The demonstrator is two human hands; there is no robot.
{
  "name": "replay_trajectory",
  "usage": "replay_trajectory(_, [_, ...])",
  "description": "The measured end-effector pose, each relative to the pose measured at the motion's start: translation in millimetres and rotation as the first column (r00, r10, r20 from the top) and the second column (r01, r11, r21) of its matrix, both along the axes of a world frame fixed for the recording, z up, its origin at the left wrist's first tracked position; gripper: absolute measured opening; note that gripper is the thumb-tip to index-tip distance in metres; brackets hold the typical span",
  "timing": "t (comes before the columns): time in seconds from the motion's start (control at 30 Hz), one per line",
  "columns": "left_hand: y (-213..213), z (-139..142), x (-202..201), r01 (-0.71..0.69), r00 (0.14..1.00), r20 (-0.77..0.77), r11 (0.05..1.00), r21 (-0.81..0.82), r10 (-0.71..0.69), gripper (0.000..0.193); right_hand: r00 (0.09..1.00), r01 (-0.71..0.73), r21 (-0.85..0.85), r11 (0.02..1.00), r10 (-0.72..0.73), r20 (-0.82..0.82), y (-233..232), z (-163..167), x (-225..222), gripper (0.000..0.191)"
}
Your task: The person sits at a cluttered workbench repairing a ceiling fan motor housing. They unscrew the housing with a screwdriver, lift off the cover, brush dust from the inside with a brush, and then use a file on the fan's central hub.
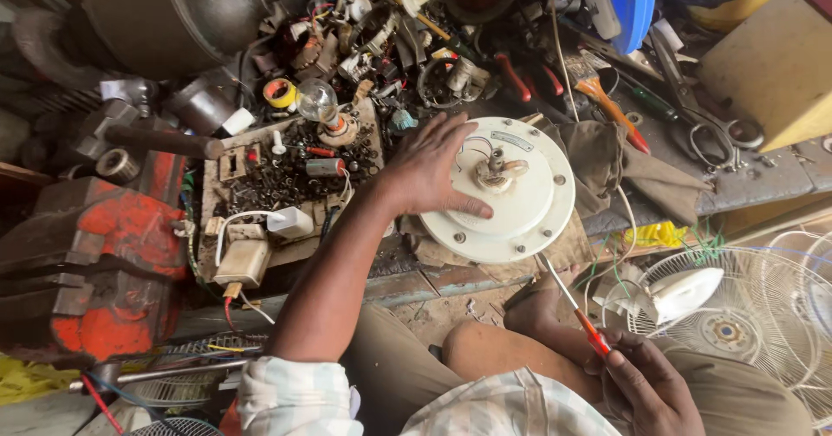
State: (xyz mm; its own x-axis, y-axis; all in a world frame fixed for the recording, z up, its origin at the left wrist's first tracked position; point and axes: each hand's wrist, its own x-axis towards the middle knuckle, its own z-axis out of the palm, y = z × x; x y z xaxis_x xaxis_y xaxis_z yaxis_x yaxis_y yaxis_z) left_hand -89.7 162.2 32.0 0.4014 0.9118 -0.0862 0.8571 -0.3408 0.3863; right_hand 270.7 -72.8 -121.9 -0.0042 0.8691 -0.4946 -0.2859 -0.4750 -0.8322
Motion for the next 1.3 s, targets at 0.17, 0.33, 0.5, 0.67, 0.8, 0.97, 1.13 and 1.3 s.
replay_trajectory(0.17, [15, -17, 8, 0.010, 0.999, 0.048, 0.995, 0.101, -0.015, 0.145, 0.998, -0.049, 0.060, 0.997, 0.047, 0.043, 2, -7, 7, 0.037])
replay_trajectory(0.33, [17, -21, 18, -0.048, 0.997, -0.067, 0.999, -0.001, 0.048, 0.138, 0.996, -0.059, 0.090, 0.994, 0.053, 0.071, -1, -5, 10, 0.035])
replay_trajectory(0.5, [14, -18, 18, -0.054, 0.996, -0.074, 0.998, 0.044, 0.057, 0.134, 0.998, -0.015, 0.102, 0.995, 0.009, 0.060, -4, -6, 7, 0.034])
replay_trajectory(0.67, [12, -20, 20, -0.046, 0.995, -0.085, 0.995, 0.090, 0.054, 0.130, 0.997, 0.061, 0.144, 0.988, -0.067, 0.043, -2, -13, 1, 0.032])
replay_trajectory(0.8, [12, -23, 21, -0.041, 0.999, 0.027, 0.992, 0.116, 0.038, 0.126, 0.995, 0.051, 0.146, 0.988, -0.063, 0.078, -4, -12, 1, 0.032])
replay_trajectory(0.97, [12, -22, 25, -0.025, 0.999, 0.042, 0.991, 0.134, 0.019, 0.122, 0.982, 0.070, 0.037, 0.997, -0.076, 0.176, -11, 0, -3, 0.032])
replay_trajectory(1.13, [8, -19, 31, -0.016, 1.000, -0.013, 0.987, 0.159, 0.018, 0.122, 0.946, 0.031, 0.159, 0.987, -0.081, 0.315, -14, 22, -17, 0.034])
replay_trajectory(1.3, [11, -18, 31, -0.024, 1.000, -0.009, 0.988, 0.154, 0.026, 0.122, 0.628, -0.222, 0.401, 0.889, -0.185, 0.756, -6, 50, -34, 0.032])
